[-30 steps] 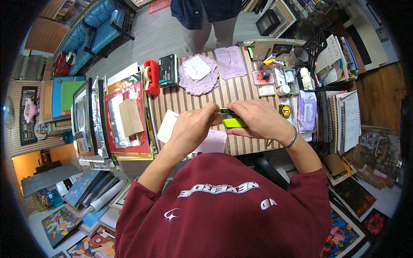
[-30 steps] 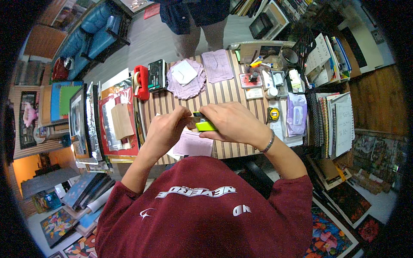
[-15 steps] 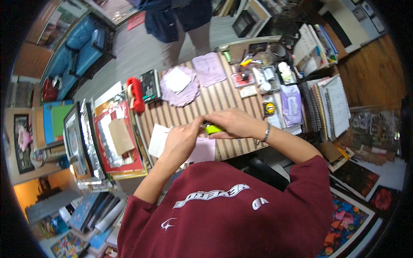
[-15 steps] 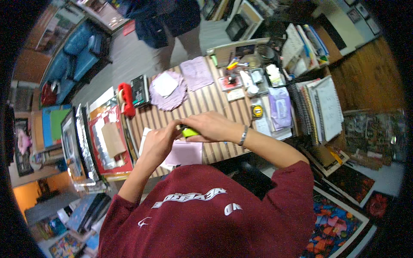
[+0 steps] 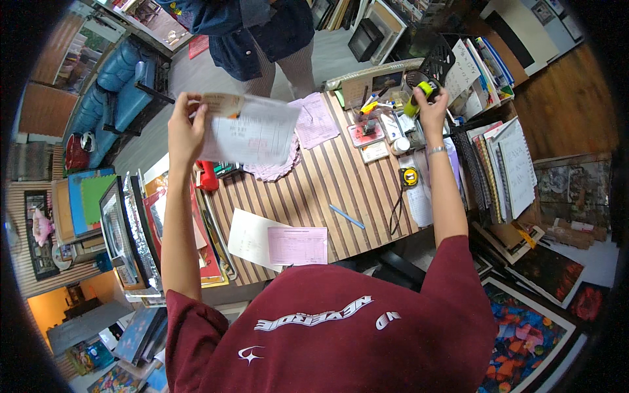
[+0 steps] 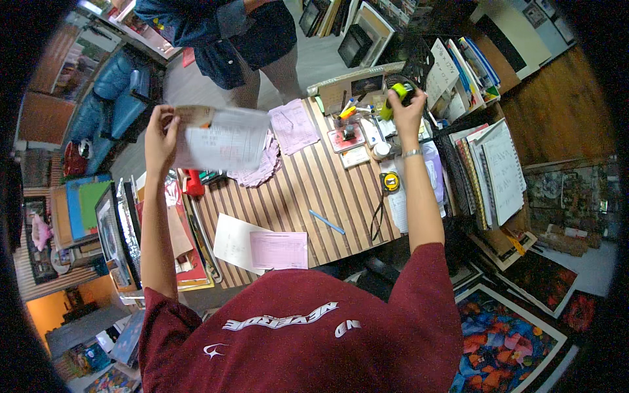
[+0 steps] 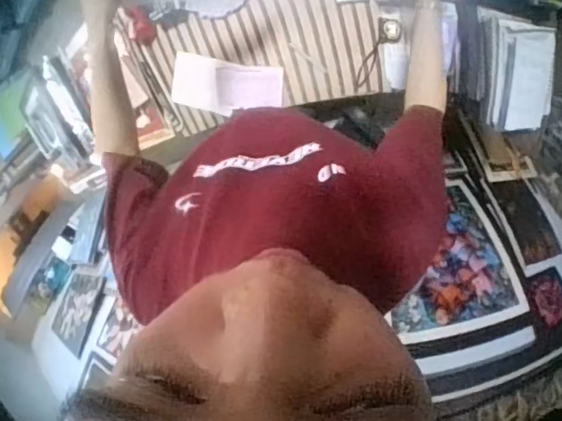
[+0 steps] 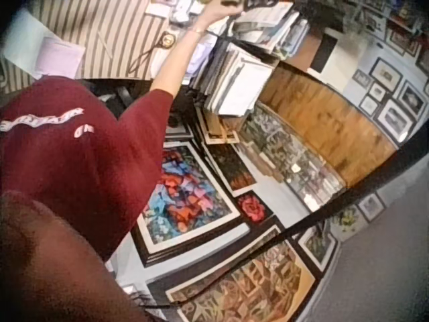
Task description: The person writes on a document using a pen, then picks up a red stamp and applies it to the paper. They then fold the document and place it into a stack of other papers on the desk.
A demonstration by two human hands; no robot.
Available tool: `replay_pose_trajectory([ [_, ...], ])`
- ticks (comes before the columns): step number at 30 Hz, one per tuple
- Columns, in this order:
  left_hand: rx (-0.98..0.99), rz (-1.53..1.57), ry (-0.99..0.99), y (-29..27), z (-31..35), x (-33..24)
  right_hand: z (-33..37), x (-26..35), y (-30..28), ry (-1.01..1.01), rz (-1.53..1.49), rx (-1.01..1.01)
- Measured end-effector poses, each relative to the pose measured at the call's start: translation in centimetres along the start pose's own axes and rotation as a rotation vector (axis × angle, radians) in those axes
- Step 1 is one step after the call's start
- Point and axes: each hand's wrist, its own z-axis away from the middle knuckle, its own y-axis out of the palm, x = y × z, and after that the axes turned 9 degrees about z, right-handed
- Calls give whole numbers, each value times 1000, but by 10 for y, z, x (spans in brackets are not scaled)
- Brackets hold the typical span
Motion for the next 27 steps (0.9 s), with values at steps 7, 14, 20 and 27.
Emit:
replay_pose_trajectory([
  [7, -161, 194, -133, 5, -36, 46, -21, -2, 52, -7, 153, 0],
  [14, -235, 299, -226, 19, -44, 64, -17, -34, 77, 4, 346, 51],
  [20, -330, 353, -290, 20, -41, 74, -14, -23, 85, -41, 558, 160],
  [27, -499, 375, -371, 23, -54, 83, -17, -2, 75, -80, 687, 193],
])
